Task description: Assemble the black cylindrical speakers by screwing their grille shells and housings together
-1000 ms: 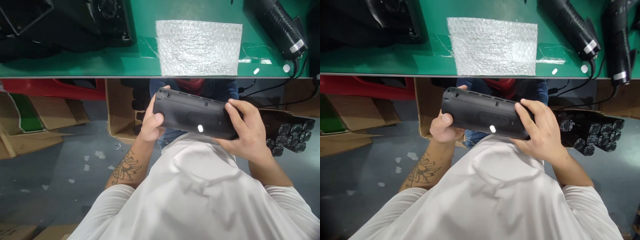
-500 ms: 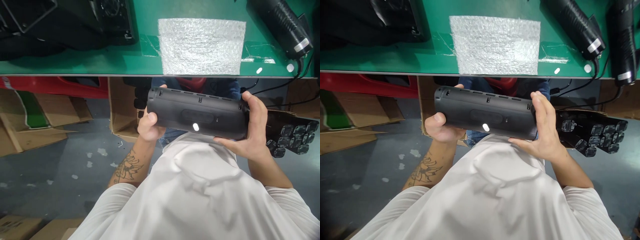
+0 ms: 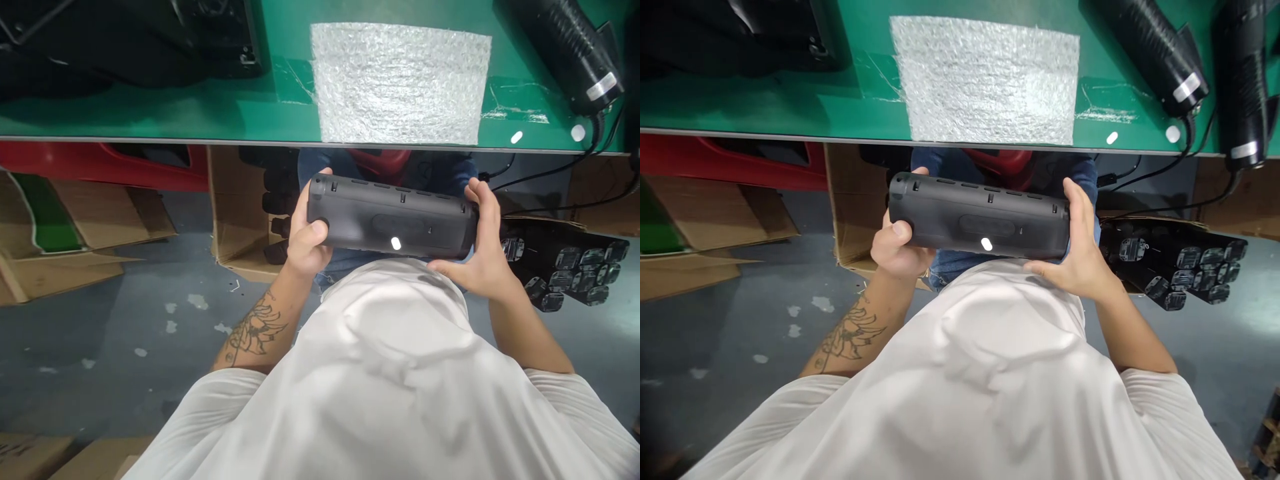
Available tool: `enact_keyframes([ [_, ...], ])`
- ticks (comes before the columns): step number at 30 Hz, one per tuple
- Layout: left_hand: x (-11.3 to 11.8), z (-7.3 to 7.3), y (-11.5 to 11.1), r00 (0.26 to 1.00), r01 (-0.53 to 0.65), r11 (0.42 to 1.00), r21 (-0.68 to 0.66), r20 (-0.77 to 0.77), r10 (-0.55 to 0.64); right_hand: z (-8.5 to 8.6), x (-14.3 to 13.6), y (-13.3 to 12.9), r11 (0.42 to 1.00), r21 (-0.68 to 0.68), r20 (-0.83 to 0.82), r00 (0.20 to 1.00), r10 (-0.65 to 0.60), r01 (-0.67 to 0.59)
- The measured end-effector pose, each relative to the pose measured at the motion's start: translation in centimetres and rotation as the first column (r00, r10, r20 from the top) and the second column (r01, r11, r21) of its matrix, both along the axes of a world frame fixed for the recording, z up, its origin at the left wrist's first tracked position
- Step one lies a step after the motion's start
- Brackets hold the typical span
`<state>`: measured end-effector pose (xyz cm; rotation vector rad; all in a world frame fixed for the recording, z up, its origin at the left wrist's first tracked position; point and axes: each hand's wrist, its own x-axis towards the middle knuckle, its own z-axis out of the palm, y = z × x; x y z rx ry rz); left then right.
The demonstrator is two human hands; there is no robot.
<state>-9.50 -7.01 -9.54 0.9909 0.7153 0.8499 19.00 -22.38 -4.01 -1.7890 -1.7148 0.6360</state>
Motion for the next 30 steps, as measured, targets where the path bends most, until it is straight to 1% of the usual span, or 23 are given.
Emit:
enact_keyframes([
  [3, -0.3, -0.5, -0.1, 0.999, -0.007, 1.000, 0.011, -0.048, 0.008, -1.8, 0.3, -0.8, 0.996, -0.090, -0.175, 0.984, -0.043, 0.027],
  [5, -0.5, -0.8, -0.2, 0.996, -0.003, 1.000, 0.004, -0.089, 0.003, -2.5, 0.5, -1.2, 0.985, -0.172, -0.229, 0.971, -0.067, 0.027],
  [7, -0.6, -1.2, -0.3, 0.994, -0.008, 1.000, -0.009, -0.110, 0.007, -2.9, 0.7, -1.5, 0.971, -0.238, -0.259, 0.963, -0.073, 0.009],
  [10, -0.6, -1.7, -0.6, 0.995, -0.027, 0.999, -0.034, -0.093, 0.024, -3.1, 0.8, -1.8, 0.950, -0.313, -0.319, 0.944, -0.090, -0.015],
  [13, -0.4, -2.0, -0.8, 0.997, -0.031, 0.998, -0.061, -0.076, 0.026, -3.4, 0.6, -1.9, 0.934, -0.358, -0.341, 0.931, -0.130, -0.001],
  [19, -0.1, -2.5, -1.2, 0.996, -0.031, 0.997, -0.066, -0.081, 0.025, -3.8, 0.4, -2.0, 0.934, -0.353, -0.290, 0.943, -0.165, 0.055],
  [23, 0.1, -3.0, -1.7, 0.999, 0.003, 0.998, -0.057, -0.049, -0.006, -3.8, 0.6, -2.3, 0.943, -0.321, -0.240, 0.956, -0.166, 0.083],
  [26, 0.4, -3.3, -2.2, 0.998, 0.044, 0.998, -0.043, -0.037, -0.046, -3.6, 0.8, -2.6, 0.954, -0.278, -0.198, 0.966, -0.168, 0.109],
  [30, 0.8, -3.5, -2.5, 0.995, 0.086, 0.996, 0.010, -0.045, -0.086, -3.1, 1.3, -3.0, 0.970, -0.199, -0.159, 0.972, -0.175, 0.142],
])
